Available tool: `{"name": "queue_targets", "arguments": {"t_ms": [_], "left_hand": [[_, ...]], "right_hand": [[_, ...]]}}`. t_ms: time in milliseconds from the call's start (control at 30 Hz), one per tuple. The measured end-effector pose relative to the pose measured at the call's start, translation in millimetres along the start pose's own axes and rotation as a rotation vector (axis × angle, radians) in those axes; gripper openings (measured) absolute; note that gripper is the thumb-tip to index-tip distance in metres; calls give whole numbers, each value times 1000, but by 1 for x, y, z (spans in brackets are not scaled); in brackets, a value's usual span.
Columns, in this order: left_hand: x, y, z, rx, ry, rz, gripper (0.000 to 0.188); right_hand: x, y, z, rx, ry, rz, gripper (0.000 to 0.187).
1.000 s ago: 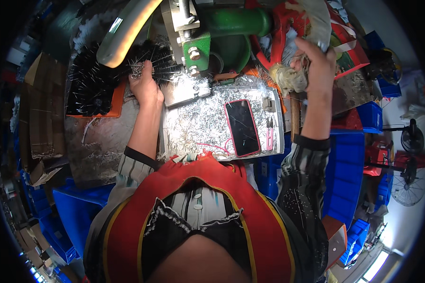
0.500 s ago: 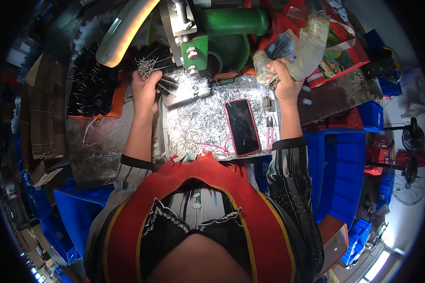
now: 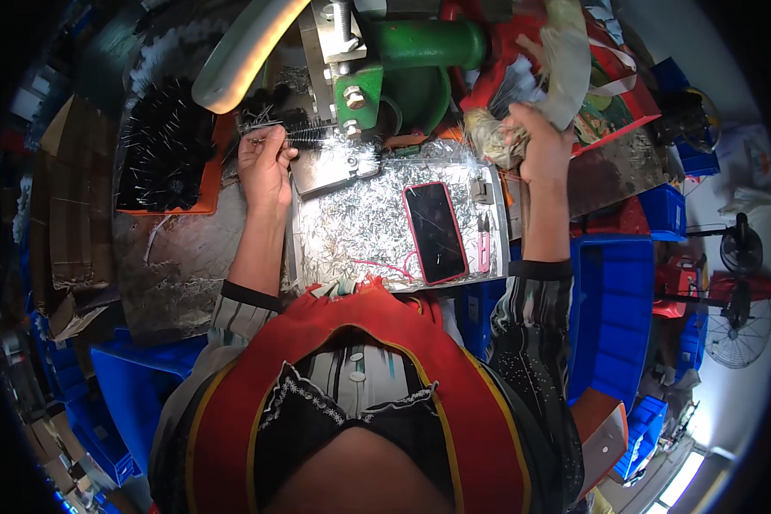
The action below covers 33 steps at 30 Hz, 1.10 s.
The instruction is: Inserting and securing black and white bristles into circular bases using an industrial press machine to assemble brushes.
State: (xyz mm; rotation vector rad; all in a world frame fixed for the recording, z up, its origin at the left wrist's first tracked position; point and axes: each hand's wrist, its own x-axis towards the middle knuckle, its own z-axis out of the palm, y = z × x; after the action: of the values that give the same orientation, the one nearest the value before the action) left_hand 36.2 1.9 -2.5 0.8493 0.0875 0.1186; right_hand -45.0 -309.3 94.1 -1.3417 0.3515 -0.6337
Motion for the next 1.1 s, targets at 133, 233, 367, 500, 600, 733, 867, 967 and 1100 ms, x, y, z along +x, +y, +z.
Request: {"name": "queue_targets", "arguments": {"t_ms": [133,233,367,500,600,733,867,967,1100], "left_hand": [[1,-3,1,8,44,26,17],[-1,-6,8,40,48,19,16],[0,-7,9,46,31,20,16],[-1,-6,7,83,44,21,15],[1,-7,7,81,61,24,15],[-3,-4,11,48,58,19,16],[0,-4,12,65,3,14,17],[2,-3,5,72,-8,3,16],[0,-5,7,86,4,11,16]], "right_hand": [[-1,-37,15,-149,-66,-12,16],[0,-36,10,-151,-52,6,17],[0,-25,4,-106,-34,73,19],[5,-47,11,-175,15,121,20],[5,-64,24,-254,-101,127,19],[-4,-13,10,-134,75,-151,14],[-5,23,0,101,-178,-291,15],[0,3,4,58,-69,-79,10],[7,-47,11,-234,-92,85,22]]}}
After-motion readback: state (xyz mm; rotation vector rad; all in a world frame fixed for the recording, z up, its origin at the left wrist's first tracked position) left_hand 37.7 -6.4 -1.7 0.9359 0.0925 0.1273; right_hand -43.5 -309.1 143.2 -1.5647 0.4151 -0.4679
